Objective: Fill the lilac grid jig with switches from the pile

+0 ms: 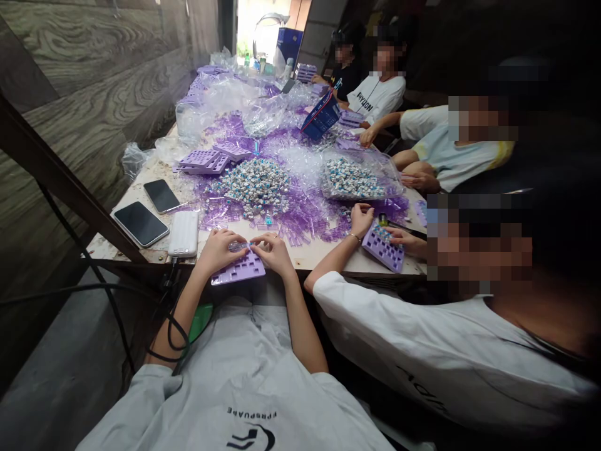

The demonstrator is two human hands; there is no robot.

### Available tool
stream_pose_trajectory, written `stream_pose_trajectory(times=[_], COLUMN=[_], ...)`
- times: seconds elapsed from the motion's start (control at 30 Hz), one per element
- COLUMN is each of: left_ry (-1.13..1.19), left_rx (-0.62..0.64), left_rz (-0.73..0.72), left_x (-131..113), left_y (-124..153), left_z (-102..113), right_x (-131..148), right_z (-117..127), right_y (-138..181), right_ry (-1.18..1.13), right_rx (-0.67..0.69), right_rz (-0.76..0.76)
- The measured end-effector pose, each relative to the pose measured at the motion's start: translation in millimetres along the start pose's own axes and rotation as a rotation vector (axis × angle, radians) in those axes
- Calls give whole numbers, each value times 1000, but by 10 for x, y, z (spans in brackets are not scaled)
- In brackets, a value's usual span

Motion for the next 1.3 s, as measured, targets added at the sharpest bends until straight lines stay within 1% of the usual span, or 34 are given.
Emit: stream_pose_trajectory(times=[0.2,0.3,0.43,0.6,0.8,0.9,1.13,1.3], left_ry=[21,28,17,11,16,28,43,37], left_rx=[-13,-12,-17,-13,2,-2,13,15], left_rz=[-1,2,1,-10,-2,2,1,-12], left_x=[13,27,34,17,17,19,14,18], left_y=[-6,-12,-12,-15,-27,-24,-22,-28], left_z=[-6,-14,-22,-17,-16,-23,-21,-11], right_x=[-37,-28,3,66,195,263,325,340], right_z=[11,-1,-30,-30,-1,-2,-7,-21], right_y=[12,12,9,-21,-107,-123,-99,-104], right_ry=[-85,-43,62,216,416,486,495,520], right_rx=[-21,-23,14,114,304,359,357,357], right_rz=[-62,-13,53,129,139,154,132,81])
Point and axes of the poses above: each hand's wrist, its own y-axis away from the middle knuckle, its own z-axis out of the back of the hand, x = y × z, the point moved 2 cm from there along -y, towards the middle knuckle, and after that the axes turned 12 degrees about -y, right-handed, at the moved point
